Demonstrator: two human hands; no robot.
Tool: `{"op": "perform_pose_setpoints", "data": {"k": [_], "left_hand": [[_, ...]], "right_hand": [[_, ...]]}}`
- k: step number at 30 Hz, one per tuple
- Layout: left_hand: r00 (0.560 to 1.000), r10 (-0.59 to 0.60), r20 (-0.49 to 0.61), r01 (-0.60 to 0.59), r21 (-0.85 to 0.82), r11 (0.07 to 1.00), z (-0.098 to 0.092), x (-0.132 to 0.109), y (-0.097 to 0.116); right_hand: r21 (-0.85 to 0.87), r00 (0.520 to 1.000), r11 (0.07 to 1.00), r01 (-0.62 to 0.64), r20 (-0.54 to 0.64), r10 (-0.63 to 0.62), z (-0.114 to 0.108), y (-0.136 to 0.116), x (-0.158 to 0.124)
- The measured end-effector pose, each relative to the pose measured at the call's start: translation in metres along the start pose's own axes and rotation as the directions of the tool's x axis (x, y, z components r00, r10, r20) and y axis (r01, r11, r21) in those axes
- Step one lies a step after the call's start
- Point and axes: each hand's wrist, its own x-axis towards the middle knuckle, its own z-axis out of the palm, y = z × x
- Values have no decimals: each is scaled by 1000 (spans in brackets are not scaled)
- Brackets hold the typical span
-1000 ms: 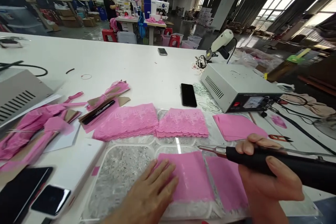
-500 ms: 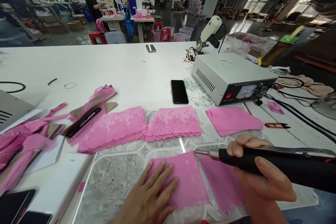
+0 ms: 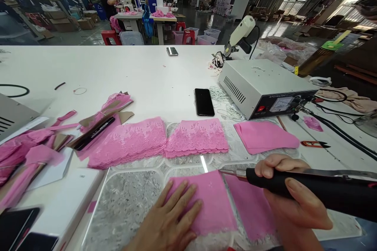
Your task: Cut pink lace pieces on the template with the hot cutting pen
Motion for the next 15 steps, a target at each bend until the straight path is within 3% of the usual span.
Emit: {"op": "perform_pose_setpoints", "data": {"k": [6, 12, 15], "left_hand": [[1000, 13, 23, -13, 0, 1000, 0, 3, 0], [996, -68, 64, 73, -67, 995, -26, -8, 4], [991, -131, 5, 131, -39, 991, -32, -27, 6]], "right_hand": [[-22, 1000, 1000, 0, 13, 0, 0, -2, 1], [-11, 998, 999, -47, -46, 47, 12, -11, -3], [-27, 992, 994, -108, 62, 110, 26, -10, -10]]}}
